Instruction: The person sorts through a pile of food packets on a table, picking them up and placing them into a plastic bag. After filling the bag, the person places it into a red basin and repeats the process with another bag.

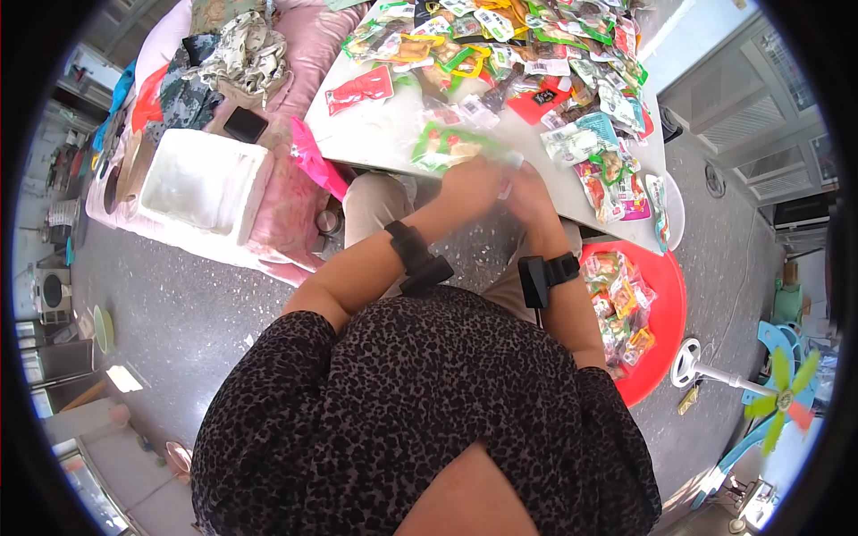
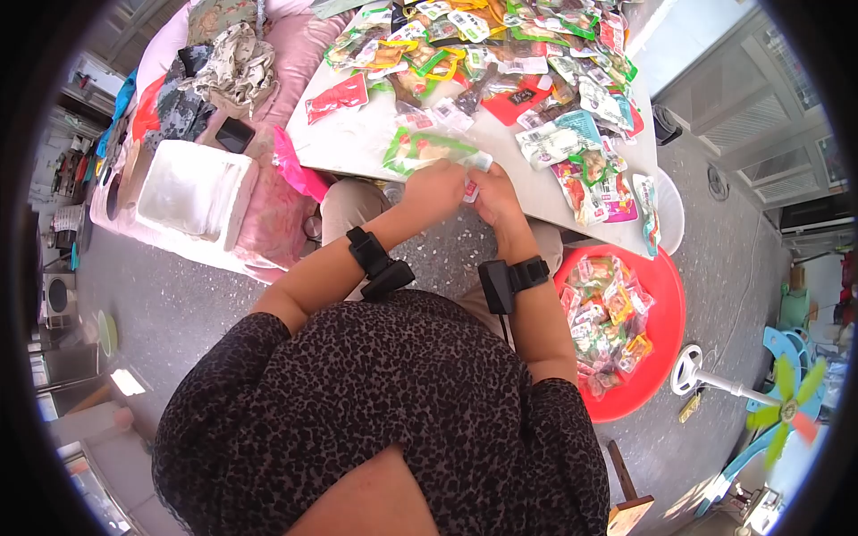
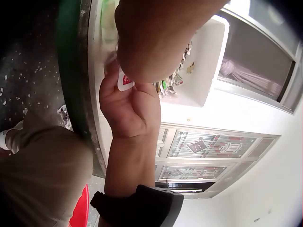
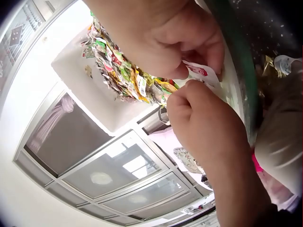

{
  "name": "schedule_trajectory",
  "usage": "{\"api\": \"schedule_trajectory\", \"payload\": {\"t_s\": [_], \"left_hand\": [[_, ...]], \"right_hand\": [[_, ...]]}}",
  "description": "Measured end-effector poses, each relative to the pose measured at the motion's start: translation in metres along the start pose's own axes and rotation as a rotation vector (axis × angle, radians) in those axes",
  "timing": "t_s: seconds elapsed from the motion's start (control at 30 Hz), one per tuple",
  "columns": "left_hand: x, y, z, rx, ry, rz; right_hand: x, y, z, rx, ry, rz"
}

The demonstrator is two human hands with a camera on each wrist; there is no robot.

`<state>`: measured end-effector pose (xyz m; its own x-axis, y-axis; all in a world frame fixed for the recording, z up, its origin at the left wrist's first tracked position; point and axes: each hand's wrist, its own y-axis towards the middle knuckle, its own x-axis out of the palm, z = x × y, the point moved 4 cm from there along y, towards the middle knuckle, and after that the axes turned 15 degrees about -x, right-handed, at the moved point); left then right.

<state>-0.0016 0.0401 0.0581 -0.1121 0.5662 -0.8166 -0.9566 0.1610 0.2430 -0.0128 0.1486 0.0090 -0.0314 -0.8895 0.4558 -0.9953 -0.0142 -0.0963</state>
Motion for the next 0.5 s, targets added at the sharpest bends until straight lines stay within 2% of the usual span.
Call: {"api": "schedule_trajectory", "payload": {"t_s": [0.1, 0.2, 0.3, 0.37, 0.5], "left_hand": [[-0.004, -0.004, -0.001, 0.004, -0.043, -0.009], [-0.001, -0.004, -0.005, 0.003, -0.029, -0.03], [0.002, -0.003, -0.007, 0.016, -0.036, -0.029], [0.007, 0.0, -0.009, 0.012, -0.018, -0.034], [0.007, 0.006, -0.011, -0.02, -0.022, -0.094]], "right_hand": [[-0.011, 0.003, 0.0, 0.092, -0.413, -0.078], [-0.016, 0.004, -0.009, 0.161, -0.626, -0.233], [-0.009, 0.008, -0.01, 0.129, -0.721, -0.285], [-0.009, 0.019, 0.005, 0.148, -0.574, -0.245], [0.018, 0.012, -0.006, 0.201, -0.285, -0.186]]}}
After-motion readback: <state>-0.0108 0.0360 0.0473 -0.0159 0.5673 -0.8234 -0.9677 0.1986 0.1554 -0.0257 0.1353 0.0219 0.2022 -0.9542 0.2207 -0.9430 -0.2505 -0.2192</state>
